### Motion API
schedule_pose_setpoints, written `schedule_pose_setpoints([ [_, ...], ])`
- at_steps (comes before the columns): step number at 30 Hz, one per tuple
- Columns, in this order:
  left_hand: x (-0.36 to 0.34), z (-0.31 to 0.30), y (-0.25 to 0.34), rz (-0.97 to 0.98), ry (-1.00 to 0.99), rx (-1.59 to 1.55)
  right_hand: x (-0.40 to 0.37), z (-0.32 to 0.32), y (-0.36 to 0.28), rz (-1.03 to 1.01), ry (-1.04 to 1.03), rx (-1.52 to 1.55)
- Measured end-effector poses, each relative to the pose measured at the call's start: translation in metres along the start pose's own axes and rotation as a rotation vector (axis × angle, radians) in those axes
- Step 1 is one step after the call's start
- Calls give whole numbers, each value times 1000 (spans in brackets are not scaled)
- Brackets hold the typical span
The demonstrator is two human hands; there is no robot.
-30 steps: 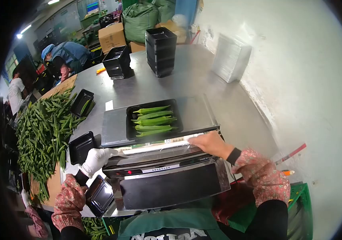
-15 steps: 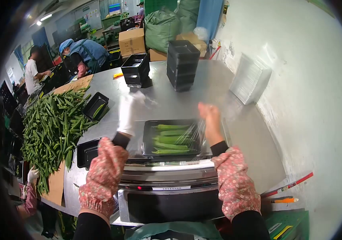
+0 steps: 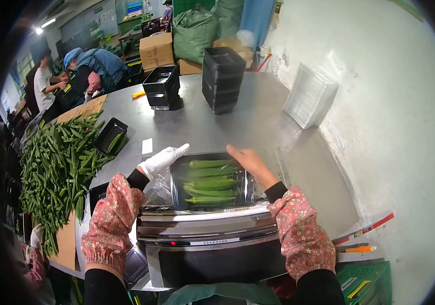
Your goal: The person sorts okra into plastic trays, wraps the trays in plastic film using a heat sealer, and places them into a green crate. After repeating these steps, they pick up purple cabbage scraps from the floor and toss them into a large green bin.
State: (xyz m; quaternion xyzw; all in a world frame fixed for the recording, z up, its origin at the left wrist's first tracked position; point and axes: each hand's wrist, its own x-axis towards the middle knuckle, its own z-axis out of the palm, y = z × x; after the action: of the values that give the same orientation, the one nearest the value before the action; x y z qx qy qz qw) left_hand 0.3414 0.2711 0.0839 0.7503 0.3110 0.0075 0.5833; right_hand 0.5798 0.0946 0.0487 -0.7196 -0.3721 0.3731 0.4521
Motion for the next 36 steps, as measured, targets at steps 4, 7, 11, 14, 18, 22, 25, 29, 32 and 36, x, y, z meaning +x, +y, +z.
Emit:
schedule_pose_setpoints([
  [4, -15, -2, -7, 10, -19, 26, -12, -2, -10, 20, -23, -11],
  [7, -26, 2, -27, 150, -30, -108, -17, -2, 3, 16, -8, 28],
  [11, -72, 12, -15, 19, -343, -624, -30, -1, 15, 24, -103, 32],
  [14, -74, 17, -22, -19, -304, -750, -52, 8, 2, -67, -71, 58],
  [18, -95, 27, -20, -39, -414, -859, -79, -3, -10, 267, -192, 217],
  [22, -168, 58, -13, -134, -224, -594, -179, 6, -42, 216, -174, 21],
  [25, -219, 97, -23, -317, -254, -697, -242, 19, -7, 317, -239, 49],
  [29, -230, 132, -75, -312, -298, -712, -266, 39, 35, 489, -279, 54],
  [32, -221, 137, -92, -403, -278, -864, -258, 41, 41, 459, -241, 37],
  [36, -235, 151, -95, -471, -258, -1025, -286, 40, 60, 643, -434, 201],
])
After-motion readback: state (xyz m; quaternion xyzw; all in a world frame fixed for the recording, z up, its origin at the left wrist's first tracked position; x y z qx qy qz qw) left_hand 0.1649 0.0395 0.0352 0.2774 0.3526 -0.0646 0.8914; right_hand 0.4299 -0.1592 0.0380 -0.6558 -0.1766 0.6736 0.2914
